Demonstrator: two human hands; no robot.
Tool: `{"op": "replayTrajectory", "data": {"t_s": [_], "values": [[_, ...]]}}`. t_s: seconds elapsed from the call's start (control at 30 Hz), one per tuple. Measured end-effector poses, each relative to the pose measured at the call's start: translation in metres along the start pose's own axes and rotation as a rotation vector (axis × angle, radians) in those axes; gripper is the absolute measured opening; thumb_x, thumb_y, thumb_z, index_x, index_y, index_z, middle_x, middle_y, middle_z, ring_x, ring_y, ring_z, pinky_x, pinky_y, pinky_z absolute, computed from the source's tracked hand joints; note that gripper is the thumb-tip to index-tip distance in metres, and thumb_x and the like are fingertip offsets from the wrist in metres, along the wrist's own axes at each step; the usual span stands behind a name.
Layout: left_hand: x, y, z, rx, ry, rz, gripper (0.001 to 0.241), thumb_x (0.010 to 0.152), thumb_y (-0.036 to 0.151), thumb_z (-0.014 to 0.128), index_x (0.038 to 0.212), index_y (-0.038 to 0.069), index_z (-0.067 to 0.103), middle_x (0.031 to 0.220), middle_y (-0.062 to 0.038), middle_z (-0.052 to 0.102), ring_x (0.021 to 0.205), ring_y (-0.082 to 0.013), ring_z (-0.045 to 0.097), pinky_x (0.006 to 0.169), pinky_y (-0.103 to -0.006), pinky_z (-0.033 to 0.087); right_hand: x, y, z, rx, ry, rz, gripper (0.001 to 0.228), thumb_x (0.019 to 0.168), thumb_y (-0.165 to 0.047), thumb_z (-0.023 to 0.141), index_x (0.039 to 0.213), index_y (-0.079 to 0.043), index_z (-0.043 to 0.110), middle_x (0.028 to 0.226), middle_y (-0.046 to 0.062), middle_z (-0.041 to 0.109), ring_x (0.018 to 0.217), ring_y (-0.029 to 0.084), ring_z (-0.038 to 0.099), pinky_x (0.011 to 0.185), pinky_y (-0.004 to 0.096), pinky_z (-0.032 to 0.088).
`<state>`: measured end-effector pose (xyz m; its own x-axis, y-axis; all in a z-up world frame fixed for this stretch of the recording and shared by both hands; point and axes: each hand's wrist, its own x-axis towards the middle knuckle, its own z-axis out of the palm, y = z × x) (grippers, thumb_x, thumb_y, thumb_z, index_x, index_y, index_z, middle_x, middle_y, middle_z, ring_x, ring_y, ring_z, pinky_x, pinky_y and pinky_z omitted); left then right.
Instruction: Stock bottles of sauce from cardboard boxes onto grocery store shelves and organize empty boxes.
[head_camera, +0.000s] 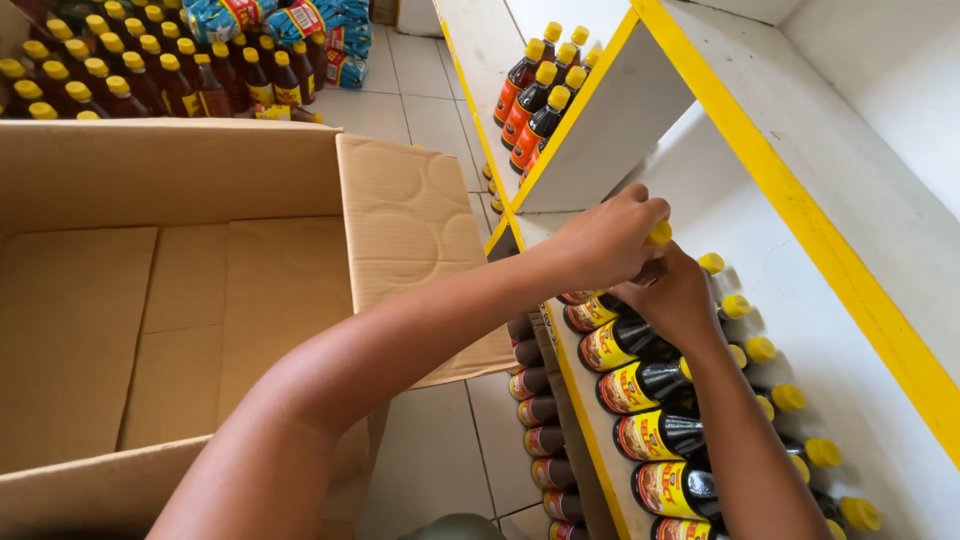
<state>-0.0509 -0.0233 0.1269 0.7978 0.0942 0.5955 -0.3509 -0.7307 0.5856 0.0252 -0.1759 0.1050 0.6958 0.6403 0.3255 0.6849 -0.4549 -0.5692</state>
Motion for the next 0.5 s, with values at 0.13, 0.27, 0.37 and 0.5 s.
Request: {"op": "replayTrajectory", "data": {"t_s": [0.13, 0.27, 0.37, 0.5], "values": [[0.026, -0.02, 0.019, 0.062, -0.008, 0.028, 0.032, 0.086, 0.018, 0.072, 0.113, 0.004, 0.065, 0.113, -0.019, 0.062, 0.102, -0.0388, 0.067, 0.087, -0.0456, 0.055, 0.03, 0.027, -0.004, -0.036, -0.032, 0.04, 0.042, 0.07, -0.028, 0.091, 0.097, -0.002, 0.071, 0.084, 0.006, 0.076, 0.078, 0.016, 0.073, 0.074, 0.032, 0.056], [0.046, -0.043, 0.034, 0.125, -0.052, 0.031, 0.029, 0.085, 0.016, 0.072, 0.109, 0.003, 0.064, 0.112, -0.019, 0.062, 0.101, -0.0392, 0.067, 0.085, -0.0467, 0.055, 0.061, 0.06, -0.005, -0.176, -0.081, 0.049, 0.039, 0.073, -0.033, 0.088, 0.098, -0.006, 0.077, 0.087, 0.009, 0.079, 0.082, 0.023, 0.076, 0.079, 0.036, 0.057], [0.055, -0.064, 0.048, 0.14, -0.081, 0.044, 0.029, 0.082, 0.012, 0.074, 0.108, 0.003, 0.064, 0.11, -0.019, 0.064, 0.102, -0.0389, 0.067, 0.085, -0.0462, 0.055, 0.077, 0.075, -0.001, -0.28, -0.123, 0.058, 0.039, 0.075, -0.038, 0.085, 0.1, -0.008, 0.079, 0.089, 0.01, 0.079, 0.085, 0.027, 0.076, 0.083, 0.039, 0.058], [0.057, -0.087, 0.062, 0.135, -0.099, 0.055, 0.04, 0.071, 0.008, 0.08, 0.108, 0.002, 0.065, 0.107, -0.019, 0.065, 0.102, -0.0393, 0.067, 0.086, -0.0451, 0.055, 0.084, 0.064, 0.004, -0.422, -0.223, 0.114, 0.045, 0.078, -0.052, 0.079, 0.104, -0.014, 0.081, 0.096, 0.01, 0.079, 0.094, 0.031, 0.074, 0.09, 0.043, 0.056]]}}
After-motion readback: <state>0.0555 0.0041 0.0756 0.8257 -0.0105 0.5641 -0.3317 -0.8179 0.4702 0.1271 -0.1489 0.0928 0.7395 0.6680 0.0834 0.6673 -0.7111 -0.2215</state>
